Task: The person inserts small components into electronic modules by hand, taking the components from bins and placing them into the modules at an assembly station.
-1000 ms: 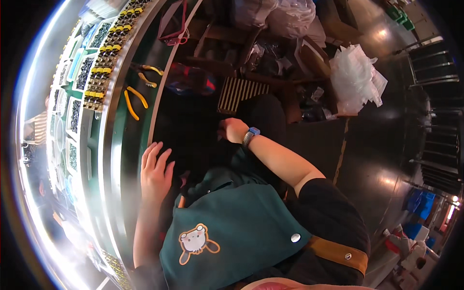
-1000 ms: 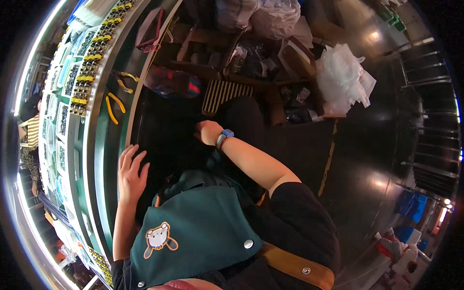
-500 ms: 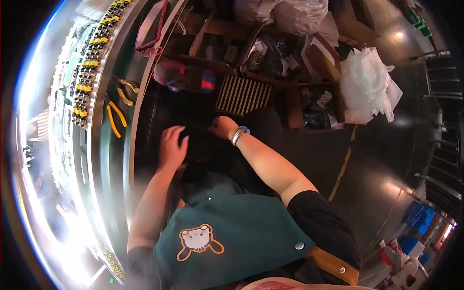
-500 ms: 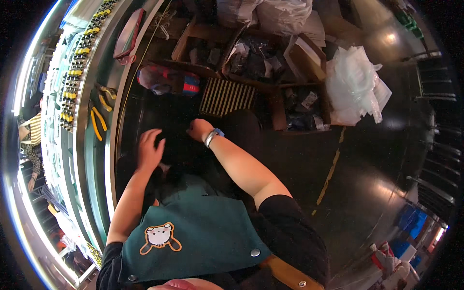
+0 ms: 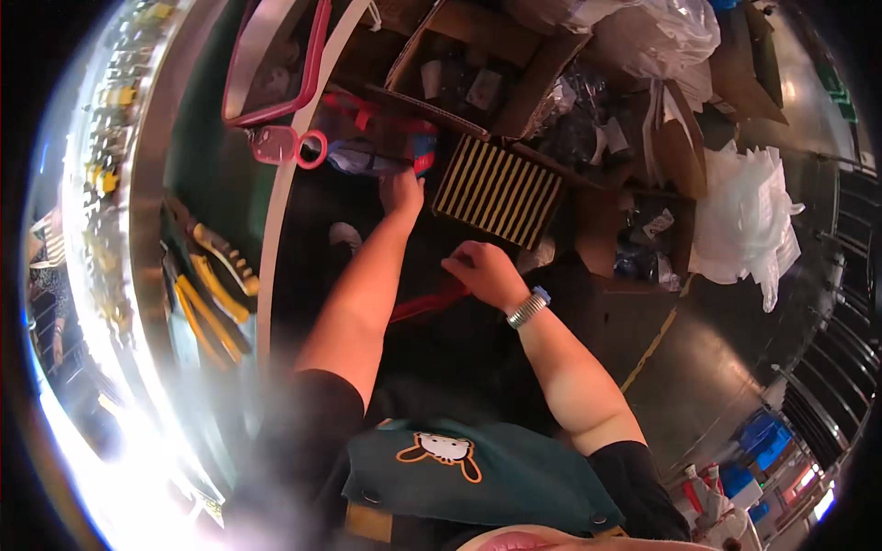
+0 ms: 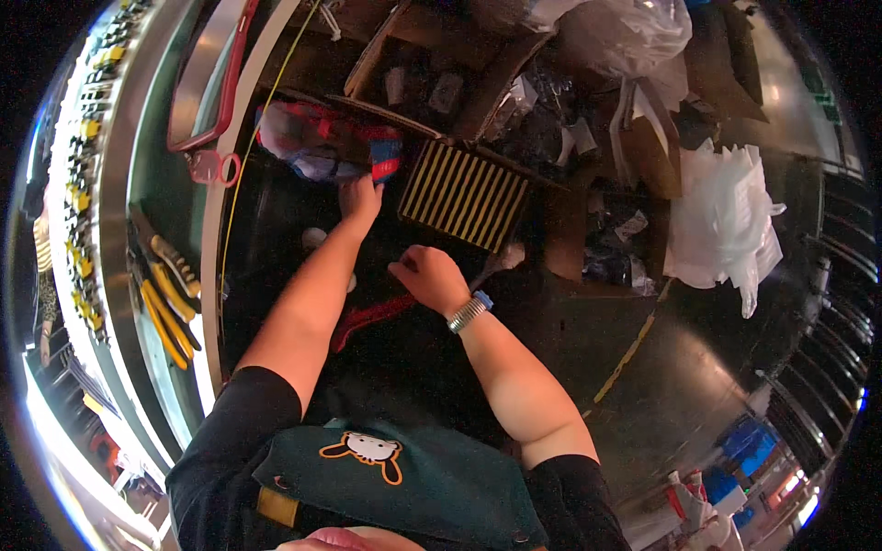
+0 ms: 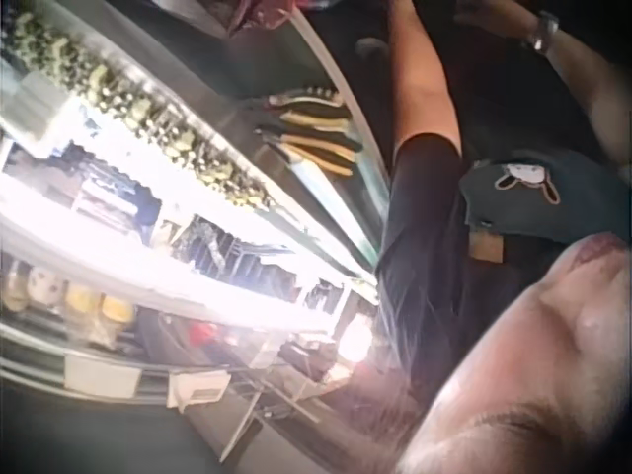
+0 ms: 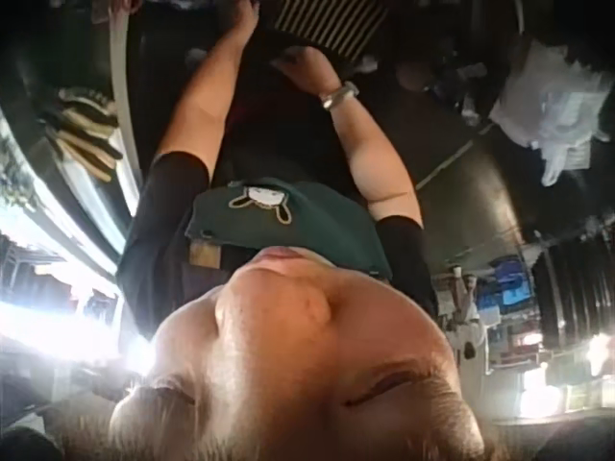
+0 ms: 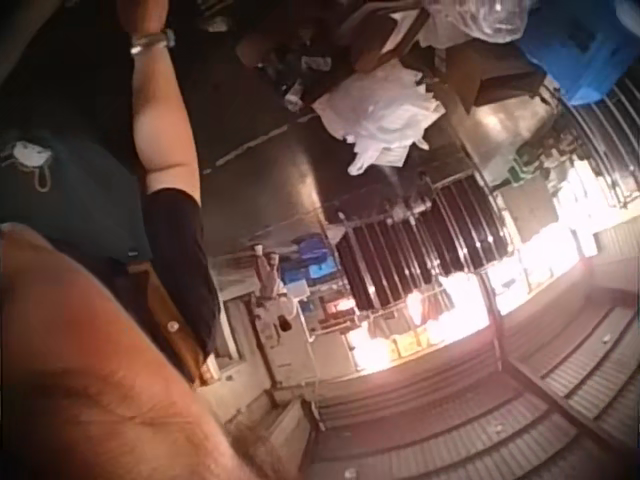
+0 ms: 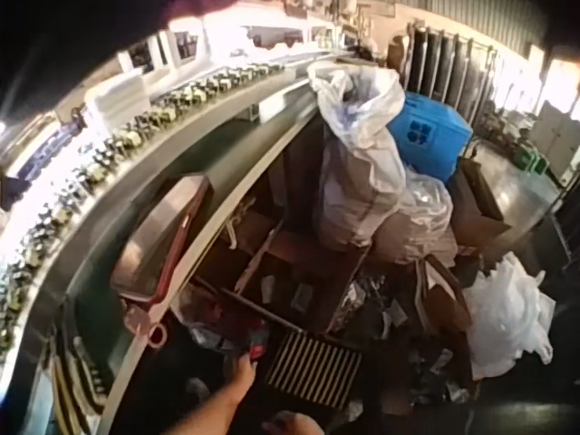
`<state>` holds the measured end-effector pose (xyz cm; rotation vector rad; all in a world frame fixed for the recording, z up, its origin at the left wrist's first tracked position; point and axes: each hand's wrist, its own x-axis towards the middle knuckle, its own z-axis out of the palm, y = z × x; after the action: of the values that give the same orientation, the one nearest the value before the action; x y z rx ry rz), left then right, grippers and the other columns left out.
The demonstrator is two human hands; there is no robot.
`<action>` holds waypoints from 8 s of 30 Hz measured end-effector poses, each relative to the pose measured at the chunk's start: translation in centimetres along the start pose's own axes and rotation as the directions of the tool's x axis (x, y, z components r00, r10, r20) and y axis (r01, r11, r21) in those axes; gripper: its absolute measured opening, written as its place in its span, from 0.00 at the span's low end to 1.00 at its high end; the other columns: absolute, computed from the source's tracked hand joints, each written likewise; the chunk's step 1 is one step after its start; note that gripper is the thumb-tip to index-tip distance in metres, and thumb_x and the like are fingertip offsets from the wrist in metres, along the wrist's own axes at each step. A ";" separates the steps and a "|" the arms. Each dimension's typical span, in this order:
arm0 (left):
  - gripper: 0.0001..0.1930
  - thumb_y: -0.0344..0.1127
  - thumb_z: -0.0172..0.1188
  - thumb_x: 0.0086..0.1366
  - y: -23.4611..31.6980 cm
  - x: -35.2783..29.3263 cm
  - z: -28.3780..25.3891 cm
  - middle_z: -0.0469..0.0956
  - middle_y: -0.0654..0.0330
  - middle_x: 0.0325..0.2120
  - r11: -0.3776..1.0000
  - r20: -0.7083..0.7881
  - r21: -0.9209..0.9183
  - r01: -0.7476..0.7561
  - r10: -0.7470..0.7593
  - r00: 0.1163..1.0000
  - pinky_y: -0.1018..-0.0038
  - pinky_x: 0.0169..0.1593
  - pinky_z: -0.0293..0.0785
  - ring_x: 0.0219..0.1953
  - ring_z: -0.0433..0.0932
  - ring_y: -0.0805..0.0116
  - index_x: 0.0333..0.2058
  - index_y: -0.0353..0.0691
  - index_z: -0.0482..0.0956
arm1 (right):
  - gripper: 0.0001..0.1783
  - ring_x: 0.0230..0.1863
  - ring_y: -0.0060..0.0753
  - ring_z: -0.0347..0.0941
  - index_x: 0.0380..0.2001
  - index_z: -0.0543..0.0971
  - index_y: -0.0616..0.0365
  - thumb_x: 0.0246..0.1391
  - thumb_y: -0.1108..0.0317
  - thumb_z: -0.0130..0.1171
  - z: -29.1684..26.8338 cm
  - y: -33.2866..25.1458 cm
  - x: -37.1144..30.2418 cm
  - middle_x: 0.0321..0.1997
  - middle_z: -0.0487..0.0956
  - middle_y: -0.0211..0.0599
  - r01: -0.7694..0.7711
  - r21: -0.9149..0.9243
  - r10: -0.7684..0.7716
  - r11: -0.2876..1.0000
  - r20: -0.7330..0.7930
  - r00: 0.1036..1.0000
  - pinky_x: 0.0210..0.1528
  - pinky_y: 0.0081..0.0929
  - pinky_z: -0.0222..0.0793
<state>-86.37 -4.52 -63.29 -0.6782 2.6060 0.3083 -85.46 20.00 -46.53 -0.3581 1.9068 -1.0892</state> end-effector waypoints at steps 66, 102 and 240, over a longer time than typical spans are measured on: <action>0.11 0.38 0.59 0.59 -2.8 -29.9 13.5 0.87 0.46 0.28 0.678 0.350 -0.055 -0.733 0.701 0.622 0.53 0.39 0.77 0.29 0.82 0.42 0.28 0.39 0.88 | 0.21 0.37 0.57 0.84 0.35 0.90 0.57 0.61 0.52 0.57 8.4 10.8 4.9 0.36 0.89 0.44 -0.303 -0.644 0.279 0.702 -0.143 0.950 0.39 0.47 0.76; 0.33 0.59 0.49 0.77 -20.3 -16.1 30.0 0.76 0.48 0.66 -0.536 0.958 -0.211 0.817 0.052 0.281 0.48 0.71 0.67 0.64 0.75 0.45 0.71 0.46 0.73 | 0.12 0.41 0.41 0.79 0.42 0.83 0.52 0.63 0.58 0.59 29.7 25.6 11.9 0.43 0.85 0.36 0.095 0.688 0.411 0.719 -0.532 0.741 0.46 0.33 0.76; 0.37 0.52 0.59 0.75 -36.0 -100.7 -23.5 0.64 0.43 0.72 -0.937 -0.538 0.349 -0.009 -0.208 0.817 0.42 0.71 0.68 0.67 0.70 0.40 0.75 0.43 0.61 | 0.34 0.47 0.41 0.82 0.61 0.76 0.68 0.61 0.51 0.66 62.6 -41.9 -47.4 0.53 0.84 0.51 -0.477 0.179 -0.151 0.860 0.984 0.095 0.55 0.38 0.76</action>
<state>3.10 -1.23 -0.31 -0.2918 0.4573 -2.3593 -15.07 -9.32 -0.59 -0.4085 0.3270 -0.7088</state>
